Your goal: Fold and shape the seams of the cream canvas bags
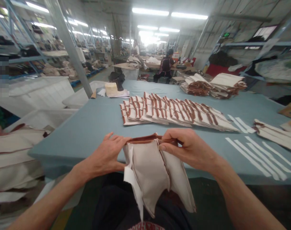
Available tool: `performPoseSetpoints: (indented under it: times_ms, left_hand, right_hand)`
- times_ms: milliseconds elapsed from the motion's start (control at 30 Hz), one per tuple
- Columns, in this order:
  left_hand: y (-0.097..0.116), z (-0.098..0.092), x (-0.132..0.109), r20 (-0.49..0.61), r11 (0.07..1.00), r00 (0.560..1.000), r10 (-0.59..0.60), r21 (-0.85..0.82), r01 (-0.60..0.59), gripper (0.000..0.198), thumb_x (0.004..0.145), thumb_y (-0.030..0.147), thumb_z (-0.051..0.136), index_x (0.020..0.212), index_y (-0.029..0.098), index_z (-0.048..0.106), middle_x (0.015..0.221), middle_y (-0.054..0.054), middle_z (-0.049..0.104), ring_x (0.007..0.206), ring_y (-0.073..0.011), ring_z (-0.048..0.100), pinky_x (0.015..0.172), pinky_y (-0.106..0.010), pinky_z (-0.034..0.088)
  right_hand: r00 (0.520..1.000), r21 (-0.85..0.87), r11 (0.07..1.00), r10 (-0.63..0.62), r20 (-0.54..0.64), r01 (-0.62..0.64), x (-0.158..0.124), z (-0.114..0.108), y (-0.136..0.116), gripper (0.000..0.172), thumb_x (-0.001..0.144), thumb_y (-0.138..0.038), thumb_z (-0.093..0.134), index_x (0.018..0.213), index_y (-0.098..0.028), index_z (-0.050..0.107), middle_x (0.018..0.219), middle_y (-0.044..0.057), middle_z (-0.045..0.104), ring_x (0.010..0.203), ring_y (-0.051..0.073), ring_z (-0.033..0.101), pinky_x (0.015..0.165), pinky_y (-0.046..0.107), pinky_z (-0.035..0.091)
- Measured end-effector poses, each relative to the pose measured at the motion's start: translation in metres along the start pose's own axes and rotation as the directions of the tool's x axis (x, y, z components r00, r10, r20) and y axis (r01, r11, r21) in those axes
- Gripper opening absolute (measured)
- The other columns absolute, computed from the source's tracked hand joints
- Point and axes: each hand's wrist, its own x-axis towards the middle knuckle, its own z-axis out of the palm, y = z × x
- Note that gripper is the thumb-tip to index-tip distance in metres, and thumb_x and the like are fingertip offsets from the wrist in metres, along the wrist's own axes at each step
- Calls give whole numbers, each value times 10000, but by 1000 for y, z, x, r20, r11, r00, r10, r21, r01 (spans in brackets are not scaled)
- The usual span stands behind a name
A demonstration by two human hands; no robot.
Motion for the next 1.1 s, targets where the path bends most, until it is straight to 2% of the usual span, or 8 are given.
performPoseSetpoints:
  times_ms: [167, 333, 500, 600, 733, 867, 967, 1100]
  left_hand:
    - [2, 13, -19, -202, 985, 973, 114, 150, -84, 846, 825, 148, 670, 1589, 66, 316, 1646, -313, 386, 1544, -428, 360, 1244, -678, 242]
    - [23, 29, -44, -400, 948, 861, 314, 93, -303, 495, 887, -71, 433, 1262, 199, 611, 1236, -84, 754, 1253, -196, 643, 1225, -407, 356]
    - [21, 45, -52, -241, 952, 961, -137, -302, 60, 131, 904, 237, 594, 1004, 209, 674, 885, -47, 753, 866, -254, 708, 934, -456, 554]
    - [20, 53, -44, -110, 702, 877, -468, -649, 294, 513, 924, 444, 635, 1369, 201, 555, 1296, -141, 726, 1158, -308, 691, 1049, -500, 526]
    - [39, 69, -27, 90, 419, 854, -512, -842, 340, 901, 827, 467, 788, 1580, 199, 373, 1493, -181, 616, 1375, -355, 569, 1196, -531, 391]
    - [53, 73, -26, 197, 44, 775, -600, -960, 278, 853, 837, 459, 822, 1526, 132, 441, 947, -64, 782, 879, -234, 713, 871, -348, 552]
    - [55, 55, -38, 365, -414, 750, -551, -900, 134, 793, 755, 348, 917, 1432, 150, 555, 747, 15, 718, 632, -135, 636, 646, -231, 537]
    - [64, 41, -58, 521, -755, 596, -611, -608, -243, 146, 949, 232, 630, 1016, 116, 690, 794, -32, 713, 472, -66, 550, 424, -161, 444]
  right_hand:
    - [1000, 2, 1000, 12, 7, -12, 2, 6, 3, 236, 958, -317, 652, 768, -177, 647, 649, -30, 579, 589, 107, 473, 568, 231, 334]
    - [998, 93, 994, 53, -46, -49, 1, 2, 15, 307, 980, -380, 628, 750, -179, 608, 619, -51, 490, 558, 99, 387, 510, 235, 288]
    - [998, 99, 994, 47, -42, -43, -2, -2, 15, 305, 980, -371, 635, 746, -177, 609, 610, -58, 465, 543, 94, 372, 493, 240, 276]
    - [1000, 60, 998, 19, -14, -18, -5, -2, 11, 287, 980, -331, 635, 741, -173, 620, 626, -46, 514, 564, 94, 412, 512, 234, 296]
    - [999, 24, 1000, 17, -35, -16, -10, -2, 14, 277, 981, -318, 640, 746, -172, 627, 629, -50, 524, 563, 89, 424, 521, 233, 301]
    - [999, 33, 999, 42, -34, -40, -19, 1, 23, 263, 979, -300, 643, 747, -179, 623, 628, -55, 520, 566, 92, 437, 526, 230, 314]
    - [999, 42, 998, 52, -16, -51, -27, 5, 30, 240, 978, -274, 648, 757, -182, 626, 642, -50, 544, 579, 96, 460, 541, 228, 326]
    - [999, 63, 997, 35, -10, -34, -34, 15, 33, 233, 983, -250, 650, 761, -188, 615, 664, -47, 568, 590, 96, 473, 567, 222, 344]
